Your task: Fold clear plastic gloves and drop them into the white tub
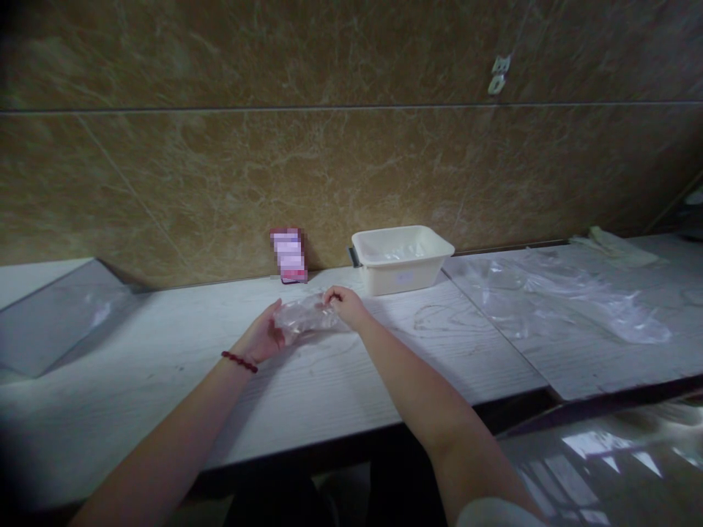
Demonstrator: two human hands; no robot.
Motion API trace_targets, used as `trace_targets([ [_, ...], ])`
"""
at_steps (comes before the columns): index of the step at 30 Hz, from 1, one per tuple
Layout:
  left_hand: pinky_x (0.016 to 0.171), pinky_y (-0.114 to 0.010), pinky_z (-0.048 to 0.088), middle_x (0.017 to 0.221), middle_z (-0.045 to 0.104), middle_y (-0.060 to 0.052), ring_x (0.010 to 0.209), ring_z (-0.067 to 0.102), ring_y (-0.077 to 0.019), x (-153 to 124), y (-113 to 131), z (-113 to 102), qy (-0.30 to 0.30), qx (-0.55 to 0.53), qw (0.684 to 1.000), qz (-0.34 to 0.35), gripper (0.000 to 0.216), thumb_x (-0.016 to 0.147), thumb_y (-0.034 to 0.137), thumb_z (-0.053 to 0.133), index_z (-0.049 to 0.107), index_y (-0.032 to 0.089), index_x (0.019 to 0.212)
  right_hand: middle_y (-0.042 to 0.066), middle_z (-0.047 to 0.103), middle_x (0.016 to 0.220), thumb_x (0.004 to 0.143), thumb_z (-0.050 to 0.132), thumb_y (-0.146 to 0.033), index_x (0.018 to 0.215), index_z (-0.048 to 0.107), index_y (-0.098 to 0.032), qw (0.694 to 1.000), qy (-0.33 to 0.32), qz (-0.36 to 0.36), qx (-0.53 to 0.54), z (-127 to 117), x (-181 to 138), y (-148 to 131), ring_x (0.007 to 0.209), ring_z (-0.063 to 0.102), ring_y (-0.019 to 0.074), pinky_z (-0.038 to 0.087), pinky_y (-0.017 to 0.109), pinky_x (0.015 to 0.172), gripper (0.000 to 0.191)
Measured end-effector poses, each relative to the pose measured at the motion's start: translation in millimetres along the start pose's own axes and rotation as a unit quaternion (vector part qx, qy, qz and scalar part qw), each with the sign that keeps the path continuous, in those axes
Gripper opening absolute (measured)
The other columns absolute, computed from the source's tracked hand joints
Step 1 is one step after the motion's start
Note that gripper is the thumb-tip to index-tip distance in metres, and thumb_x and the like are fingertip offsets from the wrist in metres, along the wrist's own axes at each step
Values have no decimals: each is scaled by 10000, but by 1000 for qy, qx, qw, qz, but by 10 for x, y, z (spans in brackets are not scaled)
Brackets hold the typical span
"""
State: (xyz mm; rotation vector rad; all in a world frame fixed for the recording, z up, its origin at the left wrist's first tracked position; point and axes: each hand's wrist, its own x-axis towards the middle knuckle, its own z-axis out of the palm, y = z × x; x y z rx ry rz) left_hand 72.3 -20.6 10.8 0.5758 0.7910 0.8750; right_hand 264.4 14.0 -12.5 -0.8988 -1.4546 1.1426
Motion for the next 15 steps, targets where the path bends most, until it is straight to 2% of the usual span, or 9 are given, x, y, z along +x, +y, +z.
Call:
trace_targets([
  [3, 538, -246, 461, 808, 626, -58, 692, 590, -165, -31, 2, 7, -57, -36, 996, -61, 359, 765, 445, 428, 517, 173, 982, -17, 505, 656, 634, 443, -126, 611, 487, -178, 1000, 4, -4, -6, 8, -13, -40, 777, 514, 138, 403, 299, 739, 72],
  [8, 612, -345, 466, 908, 607, -94, 768, 585, -207, -88, -11, 54, -136, -55, 985, -90, 456, 775, 504, 361, 476, 181, 1075, 11, 556, 778, 629, 435, -122, 597, 470, -172, 999, 0, -24, 32, 38, -49, -140, 882, 508, 150, 413, 302, 752, 69],
  [12, 745, -426, 433, 1064, 546, -145, 931, 539, -268, -121, -27, 119, -157, -35, 983, -86, 489, 795, 476, 343, 423, 155, 1155, 27, 560, 906, 624, 430, -126, 594, 449, -164, 997, -4, -2, 75, 57, -72, -170, 826, 541, 138, 439, 302, 704, 53],
  [15, 788, -388, 432, 1095, 532, -142, 947, 538, -253, -107, -46, 114, -136, -9, 989, -57, 422, 808, 367, 398, 421, 137, 1161, 33, 554, 933, 639, 441, -138, 592, 457, -161, 998, -15, -5, 62, 54, -65, -150, 858, 535, 142, 434, 312, 726, 54],
])
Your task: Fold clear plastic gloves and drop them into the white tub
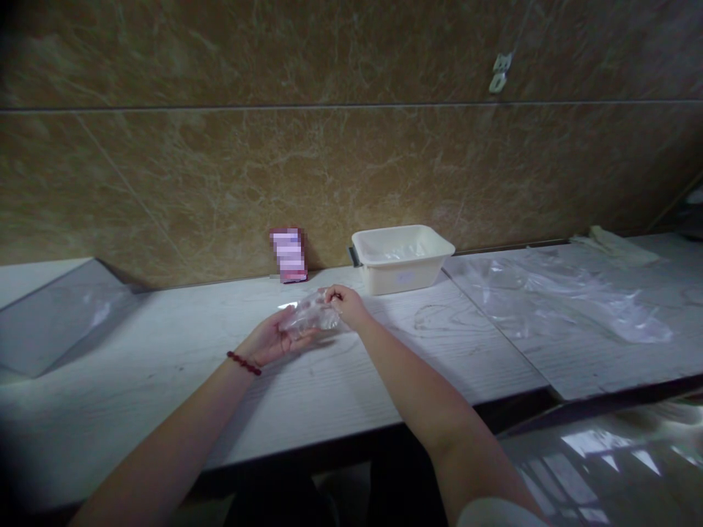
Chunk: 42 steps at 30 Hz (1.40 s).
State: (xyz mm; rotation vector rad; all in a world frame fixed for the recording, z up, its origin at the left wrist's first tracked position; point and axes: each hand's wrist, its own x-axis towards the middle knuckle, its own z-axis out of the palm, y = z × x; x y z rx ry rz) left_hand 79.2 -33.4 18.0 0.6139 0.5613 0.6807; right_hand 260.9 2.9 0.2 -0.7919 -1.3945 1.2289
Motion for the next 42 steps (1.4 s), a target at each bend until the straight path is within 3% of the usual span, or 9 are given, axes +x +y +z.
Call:
trace_targets([
  [3, 819, -380, 428, 1089, 543, -114, 931, 550, -225, 16, 0, -58, 25, 20, 999, 41, 373, 808, 288, 431, 432, 149, 1155, 18, 545, 911, 651, 494, -181, 657, 478, -170, 1000, 12, -14, -16, -6, 31, 27, 872, 522, 134, 437, 304, 736, 20],
  [7, 863, -427, 397, 1084, 554, -76, 935, 545, -196, 11, 43, -113, 32, 20, 993, 110, 361, 813, 254, 435, 423, 202, 1170, -20, 501, 919, 637, 570, -297, 842, 442, -223, 997, 70, 15, 17, 1, 75, 39, 776, 530, 100, 475, 291, 661, 253],
  [10, 851, -421, 409, 1106, 540, -80, 954, 536, -200, 0, 80, -120, 48, 28, 989, 137, 371, 812, 272, 436, 415, 214, 1178, -24, 495, 852, 634, 575, -357, 796, 452, -200, 996, 68, 48, 19, 4, 79, 29, 738, 522, 87, 480, 267, 634, 257],
  [17, 697, -261, 493, 1139, 513, -91, 896, 570, -185, 14, 84, -162, 52, 74, 984, 150, 380, 789, 294, 475, 435, 197, 1154, 5, 536, 743, 640, 579, -392, 712, 539, -148, 993, 11, 119, -16, 22, 33, -23, 696, 509, 97, 482, 276, 643, 259],
  [21, 631, -212, 499, 1084, 551, -83, 834, 588, -157, 21, 84, -182, 54, 93, 982, 157, 367, 782, 270, 491, 451, 186, 1138, 13, 565, 720, 626, 605, -354, 703, 570, -145, 991, -1, 112, -72, -10, 43, 42, 660, 511, 94, 468, 276, 645, 226],
  [27, 576, -163, 491, 1166, 496, -85, 930, 554, -193, -29, 92, -124, 31, 125, 985, 118, 416, 758, 214, 528, 432, 207, 1163, -16, 546, 638, 629, 593, -347, 724, 565, -144, 992, 23, 78, -92, -51, 74, 102, 615, 502, 87, 425, 255, 639, 226],
  [33, 601, -185, 497, 1141, 511, -114, 950, 545, -208, -54, 84, -113, 25, 123, 988, 91, 370, 756, 217, 530, 468, 156, 1116, -14, 554, 700, 595, 625, -348, 740, 536, -153, 994, 7, 97, 39, -14, 58, 27, 651, 510, 84, 422, 249, 642, 259],
  [39, 742, -271, 486, 1030, 580, -92, 906, 563, -180, -16, 62, -182, 48, 131, 986, 92, 344, 709, 117, 570, 510, 131, 1047, -36, 536, 624, 583, 641, -301, 715, 489, -161, 993, 3, 112, 44, -35, 50, 21, 564, 508, 67, 438, 232, 588, 245],
  [42, 782, -329, 470, 982, 601, -85, 867, 575, -178, 11, 56, -221, 51, 128, 986, 98, 312, 708, 109, 564, 529, 129, 1017, -51, 534, 623, 561, 652, -231, 793, 469, -181, 992, 16, 117, 41, -34, 41, 11, 561, 521, 68, 450, 228, 584, 299],
])
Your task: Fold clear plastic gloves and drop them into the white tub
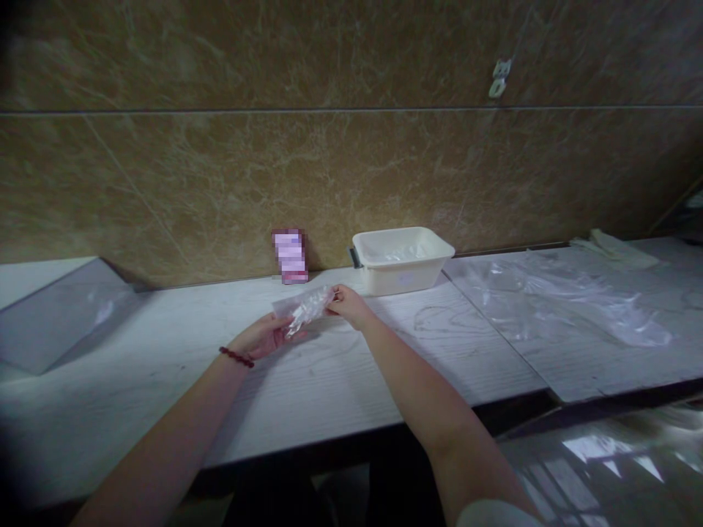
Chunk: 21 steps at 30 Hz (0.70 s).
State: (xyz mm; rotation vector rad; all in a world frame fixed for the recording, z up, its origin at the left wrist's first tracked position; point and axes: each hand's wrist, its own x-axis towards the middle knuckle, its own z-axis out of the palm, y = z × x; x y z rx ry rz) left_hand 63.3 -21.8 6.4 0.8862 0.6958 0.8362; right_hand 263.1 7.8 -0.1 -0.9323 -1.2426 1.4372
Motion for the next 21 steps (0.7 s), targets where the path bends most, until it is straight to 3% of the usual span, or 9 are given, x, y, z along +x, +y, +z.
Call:
trace_targets([
  [3, 793, -297, 464, 966, 610, -80, 836, 585, -162, 20, -4, -29, 12, 6, 1000, 10, 300, 691, 81, 569, 546, 122, 987, -57, 552, 679, 546, 654, -181, 1032, 402, -247, 1000, 3, -2, -14, 1, -24, -34, 556, 531, 76, 456, 233, 550, 551],
  [5, 782, -264, 468, 958, 612, -77, 822, 588, -151, 27, 1, -46, 23, 7, 1000, 11, 297, 680, 64, 572, 552, 116, 971, -41, 570, 746, 561, 642, -183, 1127, 357, -284, 999, -27, -10, -27, -9, -34, -56, 568, 533, 77, 442, 214, 522, 641],
  [8, 765, -241, 474, 954, 611, -74, 806, 590, -140, 32, 9, -61, 37, -1, 999, 4, 306, 672, 40, 564, 550, 113, 968, -28, 568, 697, 609, 600, -221, 1017, 509, -218, 997, -67, -18, -44, -35, -18, -46, 550, 498, 58, 400, 179, 500, 418],
  [11, 758, -235, 474, 964, 602, -84, 810, 587, -140, 34, 15, -48, 48, -4, 999, 15, 342, 673, 44, 559, 530, 107, 1008, -35, 527, 576, 621, 568, -220, 800, 610, -146, 996, -60, -19, -57, -52, 15, -1, 492, 439, 38, 364, 172, 489, 199],
  [15, 711, -240, 476, 988, 585, -24, 771, 585, -106, 20, 29, 20, 80, 15, 992, 94, 672, 676, 53, 559, 290, 277, 1250, -25, 552, 603, 621, 553, -203, 800, 632, -144, 997, -40, -13, -68, -43, 24, 23, 503, 441, 42, 378, 197, 537, 204],
  [18, 659, -211, 463, 916, 594, 20, 686, 572, -66, 7, 40, 56, 91, 50, 984, 145, 827, 677, 67, 565, 103, 383, 1286, -23, 557, 602, 629, 549, -203, 844, 630, -153, 997, -35, -7, -72, -33, 13, 16, 510, 450, 48, 396, 210, 561, 235],
  [21, 663, -189, 446, 910, 594, 13, 677, 554, -57, 17, 38, 29, 80, 68, 985, 140, 741, 670, 95, 578, 226, 334, 1276, -13, 573, 626, 628, 561, -202, 870, 623, -157, 996, -44, -2, -72, -34, 7, 13, 537, 473, 57, 412, 218, 583, 255],
])
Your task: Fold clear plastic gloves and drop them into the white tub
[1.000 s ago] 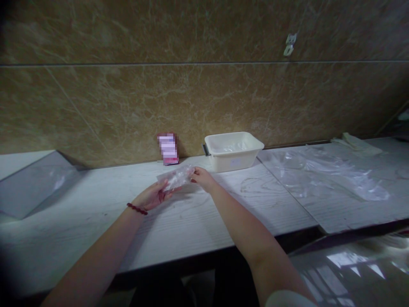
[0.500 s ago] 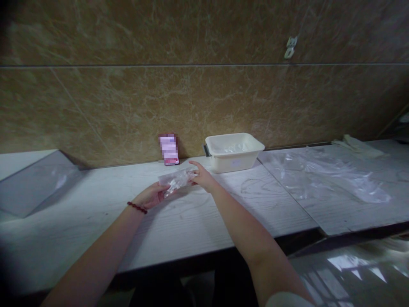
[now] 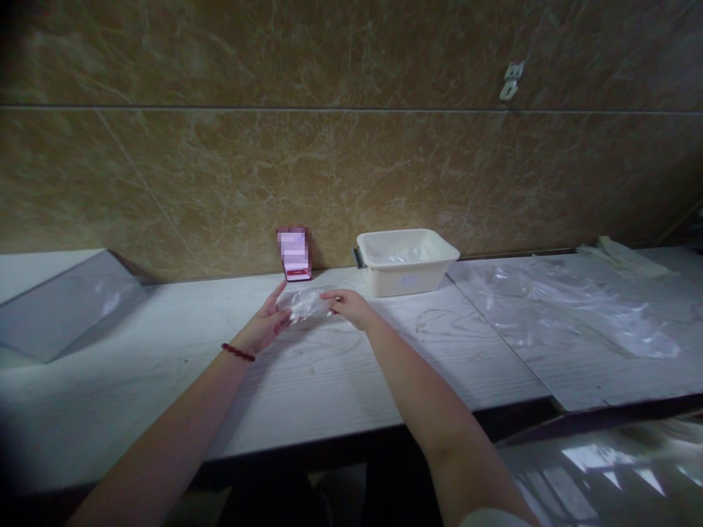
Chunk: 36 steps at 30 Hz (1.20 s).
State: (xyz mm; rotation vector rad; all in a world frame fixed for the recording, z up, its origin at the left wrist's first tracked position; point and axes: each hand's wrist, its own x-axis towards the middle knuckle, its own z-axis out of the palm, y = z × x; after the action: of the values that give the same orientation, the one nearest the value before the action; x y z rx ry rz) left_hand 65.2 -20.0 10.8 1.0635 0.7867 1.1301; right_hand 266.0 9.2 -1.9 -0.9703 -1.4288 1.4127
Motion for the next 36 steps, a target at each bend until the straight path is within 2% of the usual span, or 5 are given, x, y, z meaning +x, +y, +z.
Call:
trace_targets([
  [5, 709, -182, 415, 955, 596, -54, 745, 540, -81, 48, -27, -104, -12, 23, 998, -54, 419, 688, 156, 571, 522, 142, 1103, -6, 585, 658, 624, 584, -224, 923, 602, -161, 1000, -28, -4, -1, -21, -26, -19, 584, 509, 71, 428, 236, 623, 307],
  [18, 742, -201, 391, 1054, 563, -48, 790, 541, -97, 5, 45, -227, -76, 114, 990, -21, 762, 626, 153, 620, 246, 203, 1288, 13, 598, 770, 590, 620, -200, 1038, 545, -186, 979, -132, -21, -152, -240, -121, -189, 691, 541, 115, 426, 271, 677, 454],
  [22, 633, -197, 412, 935, 615, -23, 667, 549, -98, 17, -73, -213, -95, 199, 973, -66, 783, 583, 130, 633, 277, 203, 1276, 52, 604, 870, 702, 514, -252, 940, 593, -174, 959, 37, -53, -274, -267, -78, -254, 759, 543, 139, 414, 304, 737, 262],
  [25, 618, -199, 414, 959, 612, -25, 679, 553, -113, 13, -177, -120, -87, 215, 969, -85, 758, 544, 98, 644, 356, 188, 1239, 53, 609, 906, 769, 415, -265, 935, 595, -186, 924, 150, -97, -339, -101, -55, -232, 813, 545, 151, 403, 303, 773, 258],
  [36, 837, -241, 362, 940, 624, -51, 893, 543, -133, 1, -303, 177, -43, 29, 995, -83, 367, 546, 28, 568, 612, 146, 891, 139, 325, 1297, 827, 236, -195, 1244, 329, -56, 805, -3, -42, -592, 697, -267, 180, 1204, 264, 211, 192, 375, 981, 449],
])
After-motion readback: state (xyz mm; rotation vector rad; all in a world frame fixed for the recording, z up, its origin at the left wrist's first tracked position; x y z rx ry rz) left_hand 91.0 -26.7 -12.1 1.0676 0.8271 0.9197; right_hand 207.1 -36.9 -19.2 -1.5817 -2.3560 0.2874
